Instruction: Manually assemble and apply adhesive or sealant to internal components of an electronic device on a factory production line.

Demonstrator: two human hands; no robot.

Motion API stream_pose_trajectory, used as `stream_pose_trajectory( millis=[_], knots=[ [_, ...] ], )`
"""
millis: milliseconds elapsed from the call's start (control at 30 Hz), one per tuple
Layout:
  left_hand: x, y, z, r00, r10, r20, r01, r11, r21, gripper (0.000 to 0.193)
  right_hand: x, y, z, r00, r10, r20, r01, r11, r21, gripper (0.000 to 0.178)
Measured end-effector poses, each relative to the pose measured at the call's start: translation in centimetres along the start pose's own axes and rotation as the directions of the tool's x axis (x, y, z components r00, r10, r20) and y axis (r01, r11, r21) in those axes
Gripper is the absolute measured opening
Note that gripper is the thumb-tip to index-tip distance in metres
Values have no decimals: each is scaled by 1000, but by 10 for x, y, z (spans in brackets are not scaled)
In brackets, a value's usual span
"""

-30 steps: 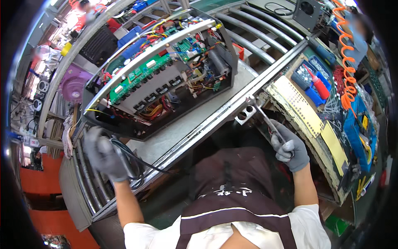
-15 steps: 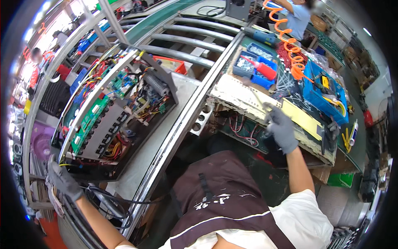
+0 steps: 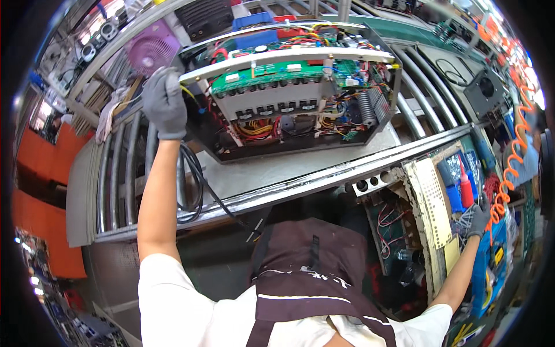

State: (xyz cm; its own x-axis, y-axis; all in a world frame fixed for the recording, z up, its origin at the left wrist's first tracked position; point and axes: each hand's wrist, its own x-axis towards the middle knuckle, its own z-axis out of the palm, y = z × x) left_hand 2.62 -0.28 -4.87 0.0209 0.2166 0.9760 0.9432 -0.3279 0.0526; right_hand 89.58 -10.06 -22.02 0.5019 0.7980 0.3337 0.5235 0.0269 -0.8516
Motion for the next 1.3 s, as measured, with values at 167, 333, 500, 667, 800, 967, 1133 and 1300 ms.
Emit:
stream_pose_trajectory(
  millis=[167, 333, 500, 667, 800, 967, 1133, 1300],
  knots=[
    [-5, -9, -8, 999, 30, -27, -28, 998, 55, 24, 45, 26, 20, 998, -15, 67, 27, 983, -179, 35],
    [-6, -10, -3, 999, 29, -35, -28, 999, 45, 23, 49, 40, -11, 996, 35, -84, -67, 911, -408, 35],
    [-4, -5, 2, 999, 33, -38, -34, 999, -33, 27, 8, -51, 31, 956, -259, -136, 136, 806, -576, 36],
    [-4, -1, 0, 1000, -18, -26, 17, 999, -33, 30, -17, -130, 97, 947, -322, 14, 294, 848, -441, 25],
    [-5, -5, -1, 999, 9, -46, -10, 999, -31, 29, -37, -191, 166, 805, -528, 271, 584, 785, -206, 24],
    [-2, 1, 1, 1000, 3, -27, -6, 996, -92, 29, -53, -264, 244, 788, -519, 330, 546, 838, 12, 29],
    [0, 3, -6, 1000, 11, -18, -12, 1000, -16, 30, -46, -313, 300, 775, -581, 248, 560, 814, 155, 36],
    [1, 7, 0, 999, 45, -23, -44, 999, 28, 29, -45, -300, 334, 846, -522, 104, 533, 832, -157, 27]
  ],
)
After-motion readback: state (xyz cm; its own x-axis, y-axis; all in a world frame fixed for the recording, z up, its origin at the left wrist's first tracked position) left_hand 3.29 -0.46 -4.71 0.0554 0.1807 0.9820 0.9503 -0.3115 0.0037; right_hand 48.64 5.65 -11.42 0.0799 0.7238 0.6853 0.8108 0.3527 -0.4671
